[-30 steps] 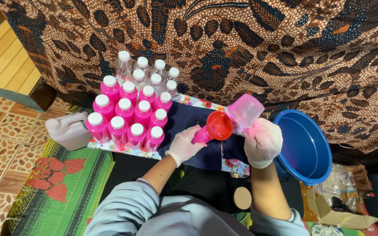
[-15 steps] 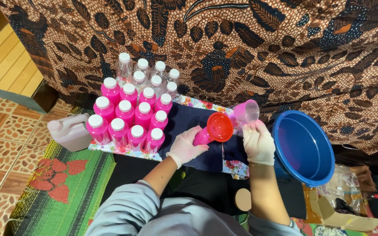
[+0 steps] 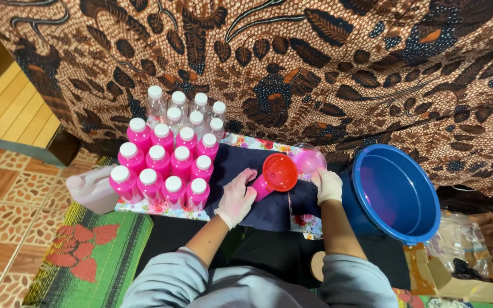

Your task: The person scoops pink liquid from a blue bucket using a measuring cup and pours it into small clear plastic bottles using a red funnel, handling each bottle by hand and placing it back into a group.

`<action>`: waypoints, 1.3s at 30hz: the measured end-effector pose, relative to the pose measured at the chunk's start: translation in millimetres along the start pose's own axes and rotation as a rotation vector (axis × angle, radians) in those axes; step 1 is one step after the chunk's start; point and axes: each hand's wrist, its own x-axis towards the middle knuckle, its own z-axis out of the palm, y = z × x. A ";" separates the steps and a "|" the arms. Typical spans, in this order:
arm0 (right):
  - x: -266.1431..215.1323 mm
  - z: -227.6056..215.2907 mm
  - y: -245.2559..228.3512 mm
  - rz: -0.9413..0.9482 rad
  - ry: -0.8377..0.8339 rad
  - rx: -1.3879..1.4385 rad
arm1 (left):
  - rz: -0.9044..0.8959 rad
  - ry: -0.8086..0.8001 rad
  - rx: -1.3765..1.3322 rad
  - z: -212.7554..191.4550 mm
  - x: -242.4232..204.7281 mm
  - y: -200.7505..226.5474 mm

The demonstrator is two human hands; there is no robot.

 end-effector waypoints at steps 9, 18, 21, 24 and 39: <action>-66.3 -50.0 -72.0 0.537 0.210 0.984 | 0.178 0.083 -0.049 5.3 0.1 -14.0; -105.6 -34.9 -90.3 -0.257 0.716 0.411 | -0.040 0.346 -0.228 -27.7 -14.5 51.5; -107.8 -29.1 -92.8 -0.210 0.673 0.376 | -0.694 0.114 -0.168 -50.0 0.8 145.3; -107.7 -32.2 -92.8 -0.181 0.560 0.306 | -0.826 -0.033 -0.103 -42.1 8.6 166.8; -98.8 -3.2 -75.0 -0.282 0.856 0.277 | -0.698 -0.014 -0.686 -21.1 9.0 116.4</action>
